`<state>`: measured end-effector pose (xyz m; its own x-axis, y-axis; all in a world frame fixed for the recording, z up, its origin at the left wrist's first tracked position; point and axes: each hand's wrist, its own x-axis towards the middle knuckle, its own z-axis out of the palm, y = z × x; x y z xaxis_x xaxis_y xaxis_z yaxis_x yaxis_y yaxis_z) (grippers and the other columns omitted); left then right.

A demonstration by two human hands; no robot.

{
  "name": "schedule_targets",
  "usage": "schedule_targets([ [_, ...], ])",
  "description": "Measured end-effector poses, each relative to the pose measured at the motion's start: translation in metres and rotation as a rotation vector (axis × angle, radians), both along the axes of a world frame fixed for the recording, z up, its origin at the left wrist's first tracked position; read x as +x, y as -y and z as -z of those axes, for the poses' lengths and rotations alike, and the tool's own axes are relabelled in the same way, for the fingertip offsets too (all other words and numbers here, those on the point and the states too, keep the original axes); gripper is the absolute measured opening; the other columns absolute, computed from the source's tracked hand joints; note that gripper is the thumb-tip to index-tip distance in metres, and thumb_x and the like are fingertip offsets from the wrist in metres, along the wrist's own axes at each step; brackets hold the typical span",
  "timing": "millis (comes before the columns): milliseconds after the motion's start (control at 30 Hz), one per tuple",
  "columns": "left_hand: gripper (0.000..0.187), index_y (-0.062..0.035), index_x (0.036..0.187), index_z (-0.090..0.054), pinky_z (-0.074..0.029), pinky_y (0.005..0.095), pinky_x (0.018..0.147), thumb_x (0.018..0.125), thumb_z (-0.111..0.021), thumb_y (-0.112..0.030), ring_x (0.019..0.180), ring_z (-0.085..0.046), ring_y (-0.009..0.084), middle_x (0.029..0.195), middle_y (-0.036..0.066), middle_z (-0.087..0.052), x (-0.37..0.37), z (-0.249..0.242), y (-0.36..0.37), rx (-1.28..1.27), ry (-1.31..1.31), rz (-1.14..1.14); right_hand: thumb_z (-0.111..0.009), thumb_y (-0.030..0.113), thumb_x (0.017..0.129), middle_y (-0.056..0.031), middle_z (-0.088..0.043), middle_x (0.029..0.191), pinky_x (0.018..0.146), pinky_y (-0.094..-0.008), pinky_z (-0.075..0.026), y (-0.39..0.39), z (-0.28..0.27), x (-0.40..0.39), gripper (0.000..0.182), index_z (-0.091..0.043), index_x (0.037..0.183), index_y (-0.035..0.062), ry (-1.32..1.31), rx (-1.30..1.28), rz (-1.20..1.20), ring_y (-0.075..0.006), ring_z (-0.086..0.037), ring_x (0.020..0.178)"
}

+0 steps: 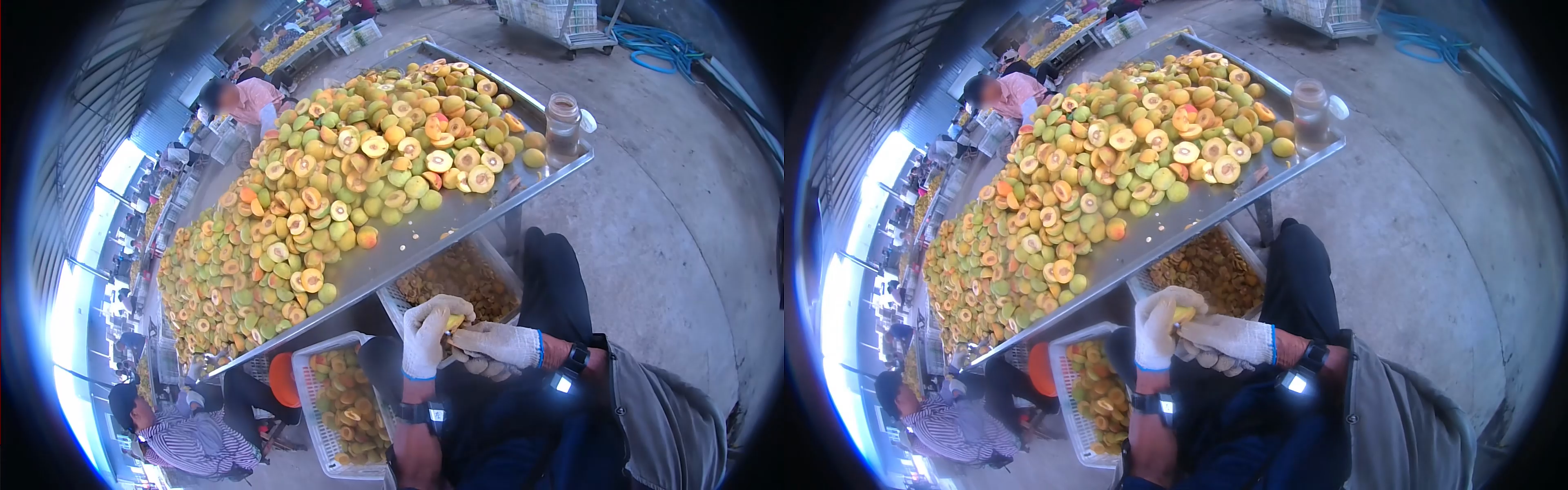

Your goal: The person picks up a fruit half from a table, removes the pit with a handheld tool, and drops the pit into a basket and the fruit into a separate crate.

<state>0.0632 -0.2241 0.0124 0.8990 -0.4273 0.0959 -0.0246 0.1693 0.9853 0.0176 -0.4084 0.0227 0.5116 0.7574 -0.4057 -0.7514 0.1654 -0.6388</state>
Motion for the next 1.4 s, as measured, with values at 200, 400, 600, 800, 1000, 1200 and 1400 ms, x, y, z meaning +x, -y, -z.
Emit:
schedule_targets([
  [200,0.034,0.0045,0.096,-0.074,-0.053,0.0296,0.072,0.104,-0.058,-0.024,0.079,-0.067,0.0158,0.085,0.011,-0.072,-0.006,0.013,0.018,0.071,-0.197,-0.316,-0.052,0.054,0.105,0.008,-0.049,0.066,0.037,-0.0204,-0.032,-0.002,0.019,0.006,0.043,-0.06,0.09,0.0142,0.041,-0.214,0.042,-0.0032,-0.042,0.046],
  [400,0.037,0.0067,0.093,-0.074,-0.05,0.0275,0.063,0.104,-0.06,-0.025,0.067,-0.064,0.0139,0.079,0.009,-0.07,-0.008,0.032,0.034,0.199,-0.263,-0.565,-0.045,0.059,0.104,0.0055,-0.048,0.063,0.038,-0.0227,-0.034,-0.008,0.039,0.007,0.051,-0.059,0.088,0.0131,0.104,-0.33,0.044,-0.0061,-0.044,0.045],
  [600,0.036,0.0092,0.097,-0.073,-0.052,0.0283,0.06,0.103,-0.062,-0.025,0.066,-0.065,0.0144,0.08,0.009,-0.071,-0.005,0.053,0.037,0.277,-0.284,-0.643,-0.04,0.06,0.105,-0.0007,-0.052,0.062,0.039,-0.0274,-0.04,-0.008,0.037,0.008,0.059,-0.061,0.088,0.0074,0.203,-0.524,0.048,-0.0114,-0.051,0.046],
  [800,0.036,0.0113,0.1,-0.072,-0.057,0.0319,0.061,0.102,-0.062,-0.023,0.065,-0.067,0.0187,0.084,0.013,-0.072,0.001,0.064,0.041,0.326,-0.337,-0.739,-0.034,0.054,0.108,-0.0113,-0.065,0.074,0.049,-0.0342,-0.053,-0.015,0.067,0.009,0.066,-0.068,0.11,-0.003,0.415,-0.645,0.13,-0.0217,-0.064,0.055],
  [1000,0.039,0.0088,0.094,-0.073,-0.056,0.0325,0.06,0.098,-0.06,-0.027,0.068,-0.068,0.0219,0.084,0.014,-0.072,0.016,0.093,0.03,0.216,-0.443,-0.774,-0.037,0.049,0.108,-0.0322,-0.07,0.11,0.095,-0.0505,-0.05,-0.018,0.072,0.019,0.064,-0.066,0.115,-0.0075,0.598,-0.815,0.058,-0.0476,-0.068,0.103],
  [1200,0.039,0.0005,0.096,-0.072,-0.06,0.0354,0.061,0.099,-0.057,-0.035,0.07,-0.07,0.024,0.084,0.012,-0.069,0.017,0.063,-0.011,-0.024,-0.474,-0.827,-0.04,0.046,0.108,-0.0341,-0.068,0.113,0.096,-0.052,-0.048,-0.012,0.062,0.018,0.057,-0.063,0.12,-0.005,0.627,-0.826,0.191,-0.0515,-0.063,0.109],
  [1400,0.045,-0.001,0.116,-0.063,-0.059,0.0392,0.076,0.107,-0.053,-0.044,0.093,-0.068,0.0273,0.1,0.013,-0.068,-0.015,0.039,-0.128,-0.232,-0.459,-0.934,-0.057,0.038,0.103,-0.0166,-0.071,0.095,0.079,-0.0373,-0.054,-0.012,0.067,0.019,0.043,-0.064,0.125,0.0014,0.59,-0.645,0.358,-0.024,-0.069,0.086],
])
